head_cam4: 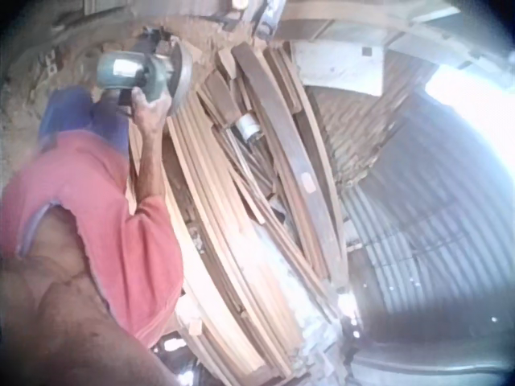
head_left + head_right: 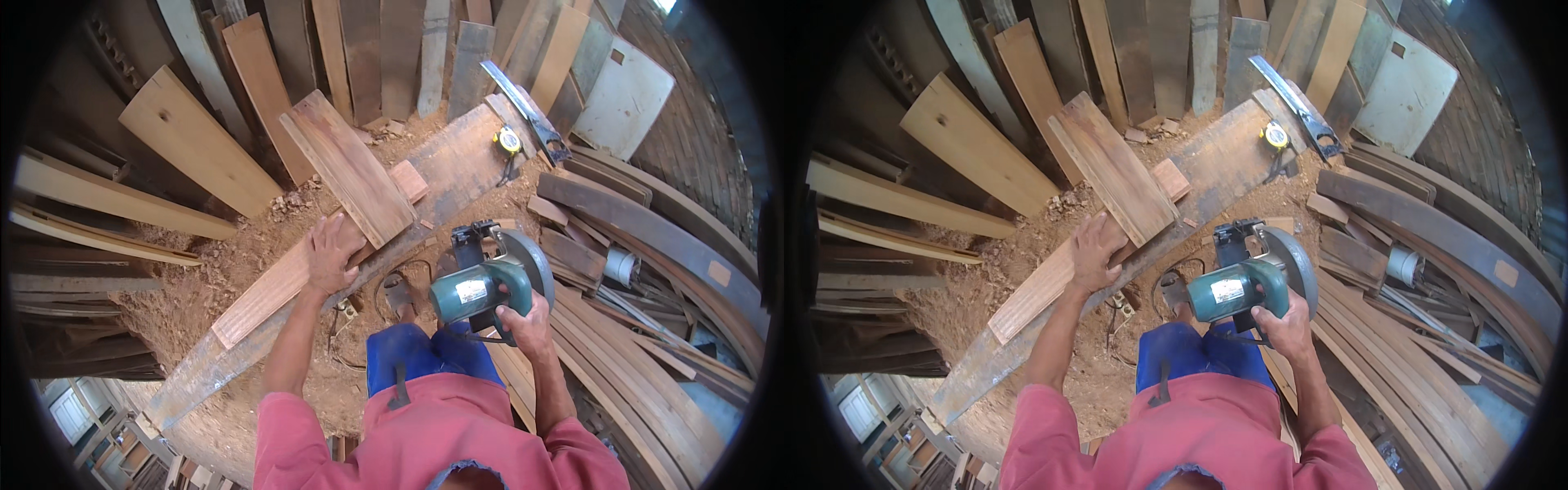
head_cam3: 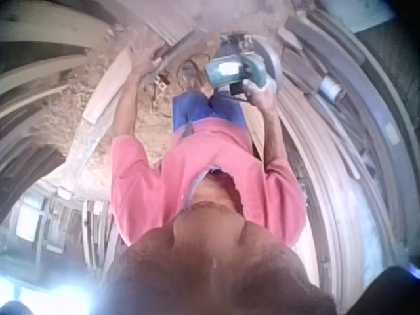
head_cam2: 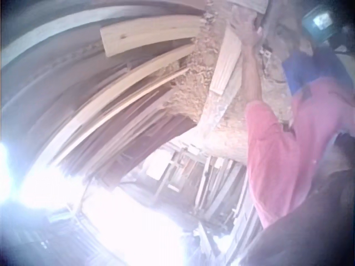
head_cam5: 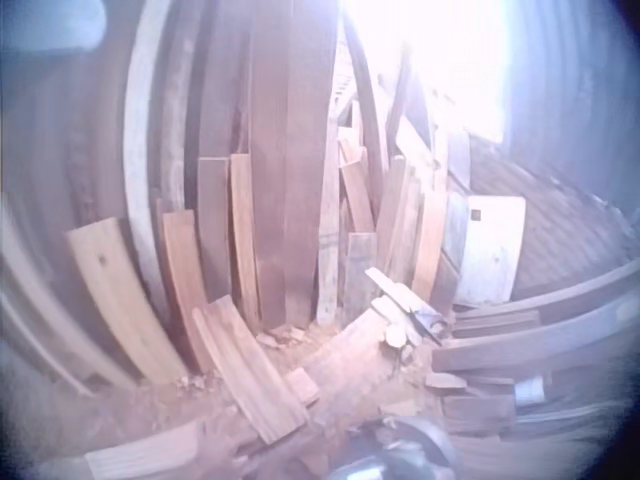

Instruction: The person strikes a metal tool with an axe to chip a wooden beam, measures a wooden board with a tape measure, and cuts the board using a handheld circular saw.

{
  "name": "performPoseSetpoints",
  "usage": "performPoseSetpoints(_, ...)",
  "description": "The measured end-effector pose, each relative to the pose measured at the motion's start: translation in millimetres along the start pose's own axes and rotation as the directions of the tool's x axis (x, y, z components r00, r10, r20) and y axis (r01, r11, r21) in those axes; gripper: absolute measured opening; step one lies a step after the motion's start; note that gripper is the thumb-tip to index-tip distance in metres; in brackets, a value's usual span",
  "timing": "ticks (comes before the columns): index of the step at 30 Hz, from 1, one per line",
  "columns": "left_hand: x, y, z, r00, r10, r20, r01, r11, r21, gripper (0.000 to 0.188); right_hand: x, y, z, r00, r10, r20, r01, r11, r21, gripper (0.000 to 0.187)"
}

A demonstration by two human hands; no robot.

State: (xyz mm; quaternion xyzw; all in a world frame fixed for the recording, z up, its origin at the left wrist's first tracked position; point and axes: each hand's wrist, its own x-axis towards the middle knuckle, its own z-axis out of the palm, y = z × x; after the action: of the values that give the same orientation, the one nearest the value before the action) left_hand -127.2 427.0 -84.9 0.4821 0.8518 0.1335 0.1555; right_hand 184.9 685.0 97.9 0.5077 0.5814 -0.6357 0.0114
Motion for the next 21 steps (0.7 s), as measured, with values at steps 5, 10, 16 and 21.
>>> performPoseSetpoints(5, 0, -3, -1, 0.999, 0.032, -0.026, -0.032, 0.999, -0.022, 0.068, 28, -29, 20, 0.994, -0.055, 0.094, 0.059, 0.997, -0.039, 0.041)
performPoseSetpoints(10, 2, 0, -1, 1.000, 0.018, -0.017, -0.018, 1.000, -0.021, 0.068, 52, -42, 36, 0.979, -0.130, 0.156, 0.156, 0.973, -0.169, 0.038)
performPoseSetpoints(16, 0, 2, -2, 0.997, 0.044, -0.062, -0.046, 0.998, -0.038, 0.065, 61, -41, 38, 0.970, -0.145, 0.197, 0.186, 0.960, -0.208, 0.039)
performPoseSetpoints(21, 0, -1, 0, 0.994, 0.058, -0.087, -0.062, 0.997, -0.036, 0.067, 61, -36, 37, 0.979, -0.102, 0.175, 0.130, 0.980, -0.153, 0.041)
